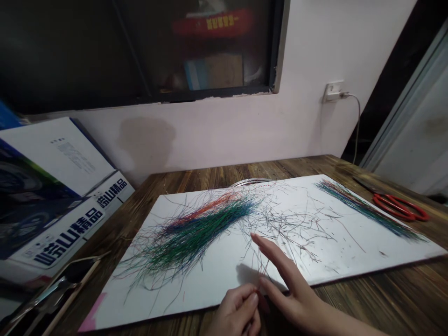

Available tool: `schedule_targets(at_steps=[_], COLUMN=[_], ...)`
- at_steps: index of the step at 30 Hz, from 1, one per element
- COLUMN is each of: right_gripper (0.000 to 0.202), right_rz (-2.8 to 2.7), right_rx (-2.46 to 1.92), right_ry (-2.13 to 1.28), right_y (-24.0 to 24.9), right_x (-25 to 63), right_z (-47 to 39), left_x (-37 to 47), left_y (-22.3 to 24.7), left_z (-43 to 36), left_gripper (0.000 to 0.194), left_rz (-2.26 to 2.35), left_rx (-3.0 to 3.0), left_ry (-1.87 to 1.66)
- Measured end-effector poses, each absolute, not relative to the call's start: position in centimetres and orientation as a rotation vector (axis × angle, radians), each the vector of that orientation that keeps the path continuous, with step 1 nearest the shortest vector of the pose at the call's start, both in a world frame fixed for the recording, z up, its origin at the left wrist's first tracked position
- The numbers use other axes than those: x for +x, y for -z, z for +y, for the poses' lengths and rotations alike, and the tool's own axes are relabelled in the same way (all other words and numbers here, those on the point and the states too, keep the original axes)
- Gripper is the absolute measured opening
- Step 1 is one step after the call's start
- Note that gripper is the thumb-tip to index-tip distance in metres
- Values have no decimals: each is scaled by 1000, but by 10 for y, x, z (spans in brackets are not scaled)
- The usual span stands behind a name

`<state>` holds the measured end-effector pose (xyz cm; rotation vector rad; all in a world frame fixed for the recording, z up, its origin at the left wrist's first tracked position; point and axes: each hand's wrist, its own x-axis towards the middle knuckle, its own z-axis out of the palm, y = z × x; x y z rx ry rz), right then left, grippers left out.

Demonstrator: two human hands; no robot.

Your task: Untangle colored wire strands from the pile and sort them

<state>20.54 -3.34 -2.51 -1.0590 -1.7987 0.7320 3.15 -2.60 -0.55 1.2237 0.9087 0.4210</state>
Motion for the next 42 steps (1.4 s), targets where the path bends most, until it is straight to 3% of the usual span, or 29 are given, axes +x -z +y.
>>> schedule_targets(at_steps=[9,32,42], right_gripper=[75,68,67], right_rz=[-1934,-1885,-1842], right_rx=[-954,-999,-981], right_ry=[-659,-591,-619], right_y=[14,17,9], right_x=[203,200,205], right_z=[-36,-38,-36], left_x=[34,31,33], left_y=[1,-4,1], left_z=[-26,-29,-24], left_gripper=[58,46,53], left_rz=[878,889,834], left_rx=[1206,1197,1217], left_ry=[-465,-530,-507])
